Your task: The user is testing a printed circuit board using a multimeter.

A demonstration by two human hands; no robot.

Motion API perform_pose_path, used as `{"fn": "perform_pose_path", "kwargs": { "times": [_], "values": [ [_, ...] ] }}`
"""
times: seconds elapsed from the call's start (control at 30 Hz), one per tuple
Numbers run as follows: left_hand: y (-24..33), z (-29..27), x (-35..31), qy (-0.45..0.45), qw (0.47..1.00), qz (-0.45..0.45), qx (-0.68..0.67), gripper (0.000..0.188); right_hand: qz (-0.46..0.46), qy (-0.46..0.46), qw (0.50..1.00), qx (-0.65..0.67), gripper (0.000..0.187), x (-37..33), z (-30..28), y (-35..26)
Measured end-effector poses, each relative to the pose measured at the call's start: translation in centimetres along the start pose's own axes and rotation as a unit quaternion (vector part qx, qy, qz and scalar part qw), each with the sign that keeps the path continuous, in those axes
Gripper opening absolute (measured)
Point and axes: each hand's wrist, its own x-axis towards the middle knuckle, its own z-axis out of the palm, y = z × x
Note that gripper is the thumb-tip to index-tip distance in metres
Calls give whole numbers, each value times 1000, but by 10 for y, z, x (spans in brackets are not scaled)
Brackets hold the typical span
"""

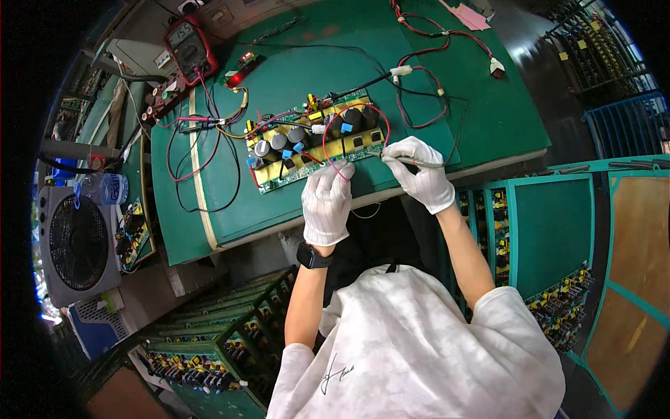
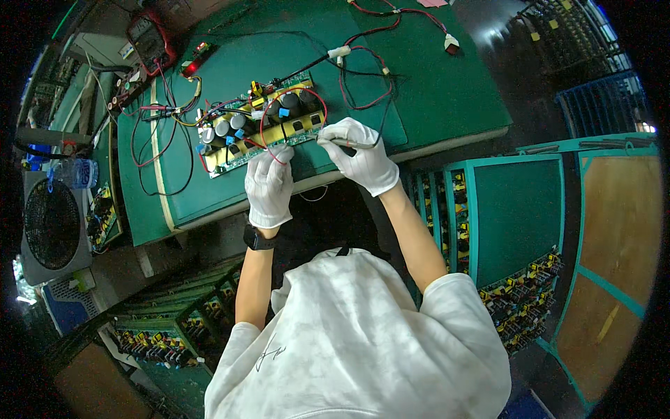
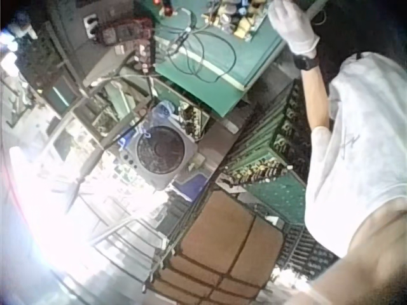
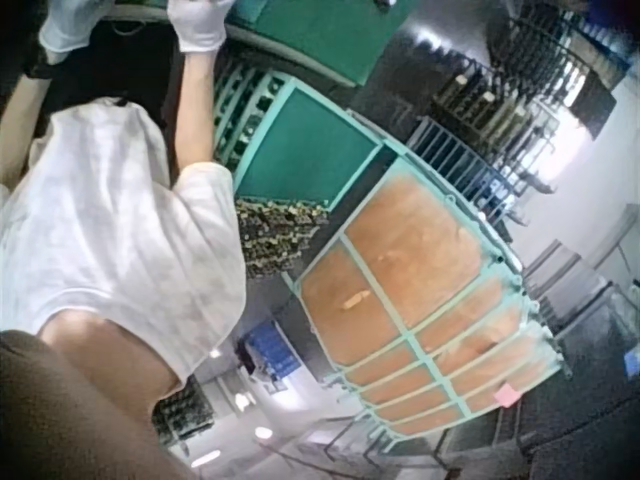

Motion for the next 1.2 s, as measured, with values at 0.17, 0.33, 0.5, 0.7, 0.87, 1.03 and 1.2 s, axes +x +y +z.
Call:
{"fn": "perform_pose_path", "kwargs": {
  "times": [0.17,0.33,0.5,0.7,0.87,1.03,1.2],
  "values": [
    [-2,5,4,-12,1000,-17,-2,39,-40,-28,998,-42,22,3,5,6],
    [-7,2,10,-22,1000,-16,2,37,-55,-35,997,-52,22,8,11,11],
    [-8,3,-6,-98,993,-64,29,34,-70,-39,994,-79,19,18,12,-4],
    [11,-8,11,-39,999,-36,-9,28,-59,-68,992,-88,23,4,1,-1],
    [12,-13,11,-47,998,-40,-4,29,-60,-63,993,-85,21,6,2,-7],
    [10,-5,9,-53,997,-42,-23,28,-35,-50,994,-88,21,2,0,-5],
    [2,-5,6,-69,996,-60,19,18,-50,19,992,-113,18,3,5,-6]
  ]
}}
